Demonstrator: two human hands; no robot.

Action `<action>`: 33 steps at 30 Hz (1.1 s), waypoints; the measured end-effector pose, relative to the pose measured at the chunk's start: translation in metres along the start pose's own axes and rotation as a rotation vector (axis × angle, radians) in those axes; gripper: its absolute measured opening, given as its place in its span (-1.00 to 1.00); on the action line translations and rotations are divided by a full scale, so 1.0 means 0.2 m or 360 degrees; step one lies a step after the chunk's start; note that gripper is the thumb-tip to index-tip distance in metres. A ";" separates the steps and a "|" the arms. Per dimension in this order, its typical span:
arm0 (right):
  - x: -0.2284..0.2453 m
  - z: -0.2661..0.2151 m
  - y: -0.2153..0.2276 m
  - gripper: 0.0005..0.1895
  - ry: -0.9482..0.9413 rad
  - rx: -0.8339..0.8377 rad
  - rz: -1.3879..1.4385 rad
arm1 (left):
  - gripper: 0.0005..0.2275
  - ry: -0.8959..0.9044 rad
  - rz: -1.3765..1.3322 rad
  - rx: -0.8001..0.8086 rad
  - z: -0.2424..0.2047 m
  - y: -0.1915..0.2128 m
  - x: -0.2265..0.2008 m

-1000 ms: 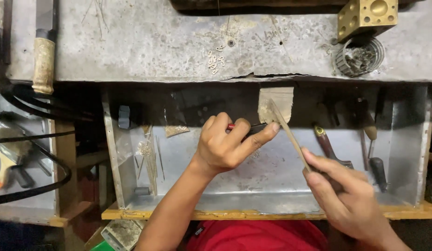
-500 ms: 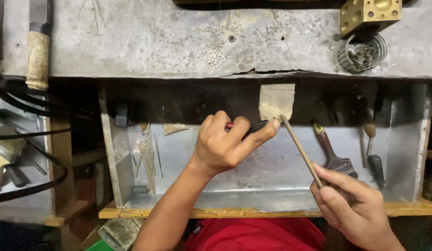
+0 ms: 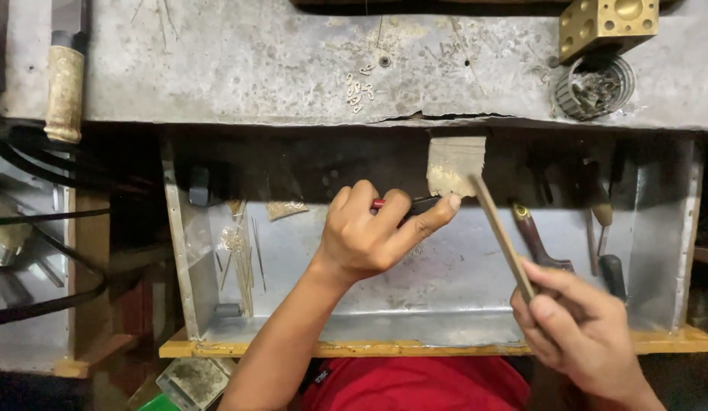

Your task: The person holds a small metal piece with pliers and repeatedly files its surface using a metal file. The person rotates the piece to file different edges and surfaces.

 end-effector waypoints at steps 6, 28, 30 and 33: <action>0.14 0.07 -0.11 -0.58 0.0375 -0.0401 -0.1405 | -0.70 -0.0002 0.0027 -0.0009 0.04 0.02 0.01; 0.32 0.24 -0.20 -0.59 0.0852 -0.0118 -0.1579 | -0.76 -0.0007 0.0118 -0.0024 0.08 0.08 0.00; 0.31 0.26 -0.17 -0.32 0.0599 -0.0282 -0.1493 | -0.71 0.0007 0.0090 0.0107 0.04 0.08 -0.02; 0.24 0.24 -0.16 -0.62 0.0435 -0.0487 -0.0989 | -0.69 0.0278 -0.0459 0.0044 0.04 0.12 -0.08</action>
Point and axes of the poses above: each hand's wrist, its own z-axis towards the middle knuckle, its own y-axis out of the back of the hand, x = y × z, the point moved 1 cm from there along z, towards the middle knuckle, and after that the axes turned 13 degrees about -y, right-handed, at the moved point
